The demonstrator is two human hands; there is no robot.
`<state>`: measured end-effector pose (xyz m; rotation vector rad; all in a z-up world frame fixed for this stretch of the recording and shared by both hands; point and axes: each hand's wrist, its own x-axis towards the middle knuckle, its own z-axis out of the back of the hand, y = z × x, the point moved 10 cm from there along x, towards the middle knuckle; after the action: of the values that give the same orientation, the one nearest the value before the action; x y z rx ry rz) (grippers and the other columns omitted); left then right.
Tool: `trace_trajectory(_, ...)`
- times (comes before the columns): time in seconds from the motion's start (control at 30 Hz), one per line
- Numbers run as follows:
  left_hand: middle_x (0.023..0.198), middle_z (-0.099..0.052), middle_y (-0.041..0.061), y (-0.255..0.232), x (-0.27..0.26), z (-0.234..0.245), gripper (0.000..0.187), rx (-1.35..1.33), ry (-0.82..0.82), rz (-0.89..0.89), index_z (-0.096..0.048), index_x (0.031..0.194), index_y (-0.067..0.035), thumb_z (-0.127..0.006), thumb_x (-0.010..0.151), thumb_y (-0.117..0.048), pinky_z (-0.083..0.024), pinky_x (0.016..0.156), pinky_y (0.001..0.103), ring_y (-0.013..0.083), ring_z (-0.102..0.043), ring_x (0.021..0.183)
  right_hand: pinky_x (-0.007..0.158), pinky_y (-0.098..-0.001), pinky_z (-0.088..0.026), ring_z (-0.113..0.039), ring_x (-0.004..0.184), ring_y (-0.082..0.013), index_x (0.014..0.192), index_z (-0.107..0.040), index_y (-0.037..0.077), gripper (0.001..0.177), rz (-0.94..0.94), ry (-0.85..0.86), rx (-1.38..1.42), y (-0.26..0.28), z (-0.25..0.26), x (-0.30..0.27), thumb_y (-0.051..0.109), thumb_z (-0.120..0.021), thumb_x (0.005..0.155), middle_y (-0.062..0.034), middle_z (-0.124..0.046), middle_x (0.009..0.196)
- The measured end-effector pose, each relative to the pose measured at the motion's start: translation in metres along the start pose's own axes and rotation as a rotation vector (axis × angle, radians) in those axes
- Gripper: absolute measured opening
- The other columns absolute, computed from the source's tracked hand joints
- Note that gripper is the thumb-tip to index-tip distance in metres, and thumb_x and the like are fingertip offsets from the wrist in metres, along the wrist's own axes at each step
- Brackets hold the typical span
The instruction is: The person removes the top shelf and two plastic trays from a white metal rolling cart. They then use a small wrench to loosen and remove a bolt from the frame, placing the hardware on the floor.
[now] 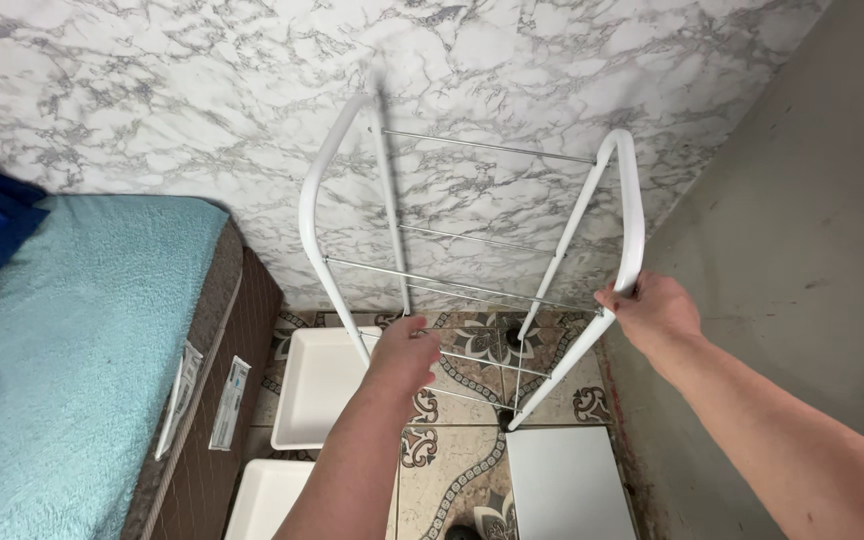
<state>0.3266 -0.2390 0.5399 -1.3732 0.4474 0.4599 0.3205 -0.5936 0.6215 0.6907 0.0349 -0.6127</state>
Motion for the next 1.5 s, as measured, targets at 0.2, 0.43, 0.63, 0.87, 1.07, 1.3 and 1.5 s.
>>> trace_trajectory(0.2, 0.121, -0.068, 0.004, 0.017, -0.045, -0.033, 0.045, 0.122, 0.179, 0.054, -0.059, 0.138, -0.013, -0.064, 0.094, -0.02, -0.055, 0.077, 0.035, 0.0155, -0.066, 0.097, 0.081, -0.0426, -0.054, -0.071, 0.088, -0.0249, 0.106, -0.075, 0.006, 0.033, 0.008, 0.044, -0.066, -0.007, -0.003, -0.012, 0.036, -0.079, 0.09, -0.0116, -0.077, 0.095)
trace_trajectory(0.43, 0.12, -0.066, 0.004, -0.006, -0.062, -0.071, 0.046, 0.115, 0.244, -0.052, -0.057, 0.14, -0.019, -0.062, 0.094, -0.019, -0.054, 0.078, 0.034, 0.0155, -0.066, 0.098, 0.081, -0.0417, -0.055, -0.071, 0.09, -0.0242, 0.107, -0.076, 0.007, 0.032, 0.015, 0.129, -0.082, -0.003, -0.011, -0.018, 0.035, -0.075, 0.093, -0.0122, -0.077, 0.096)
trace_trajectory(0.63, 0.117, -0.07, 0.009, -0.027, -0.08, -0.121, 0.057, 0.142, 0.358, -0.101, -0.055, 0.142, -0.021, -0.061, 0.087, -0.008, -0.051, 0.077, 0.037, 0.0215, -0.067, 0.098, 0.077, -0.0393, -0.054, -0.07, 0.081, -0.021, 0.109, -0.076, 0.006, 0.032, 0.084, 0.158, -0.072, 0.012, -0.015, -0.034, 0.034, -0.074, 0.093, -0.0122, -0.077, 0.093)
trace_trajectory(0.87, 0.133, -0.062, 0.013, -0.042, -0.072, -0.143, 0.071, 0.395, 0.249, -0.311, -0.041, 0.15, -0.025, -0.065, 0.086, -0.007, -0.051, 0.1, 0.045, 0.0326, -0.062, 0.122, 0.051, -0.0371, -0.054, -0.064, 0.056, -0.0215, 0.114, -0.072, 0.006, 0.035, 0.098, 0.327, -0.033, 0.032, -0.036, -0.071, 0.034, -0.068, 0.094, -0.0116, -0.076, 0.089)
trace_trajectory(1.07, 0.128, -0.068, 0.017, -0.024, -0.062, -0.141, 0.048, 0.518, 0.253, -0.283, -0.054, 0.136, -0.013, -0.069, 0.092, -0.025, -0.052, 0.103, 0.044, 0.0339, -0.065, 0.12, 0.076, -0.0344, -0.059, -0.075, 0.081, -0.0195, 0.104, -0.082, 0.012, 0.034, 0.359, 0.333, -0.397, 0.061, -0.028, -0.085, 0.036, -0.084, 0.08, -0.0077, -0.078, 0.093)
trace_trajectory(1.3, 0.122, -0.07, 0.013, -0.006, -0.063, -0.142, 0.053, 0.629, 0.309, -0.253, -0.056, 0.137, -0.017, -0.068, 0.092, -0.044, -0.051, 0.103, 0.043, 0.0315, -0.066, 0.117, 0.09, -0.0416, -0.058, -0.069, 0.107, -0.0281, 0.135, -0.055, 0.02, 0.074, 0.419, -0.105, -0.644, 0.083, 0.038, -0.076, 0.041, -0.089, 0.072, -0.0056, -0.058, 0.135)
trace_trajectory(1.5, 0.113, -0.074, 0.011, 0.011, -0.071, -0.134, 0.05, 0.599, 0.317, -0.258, -0.062, 0.133, -0.018, -0.066, 0.091, -0.045, -0.055, 0.098, 0.042, 0.0282, -0.071, 0.108, 0.092, -0.0435, -0.058, -0.07, 0.11, -0.029, 0.139, -0.052, 0.037, 0.052, 0.522, -0.145, -0.673, 0.087, 0.051, -0.072, 0.039, -0.071, 0.09, 0.001, -0.047, 0.15)
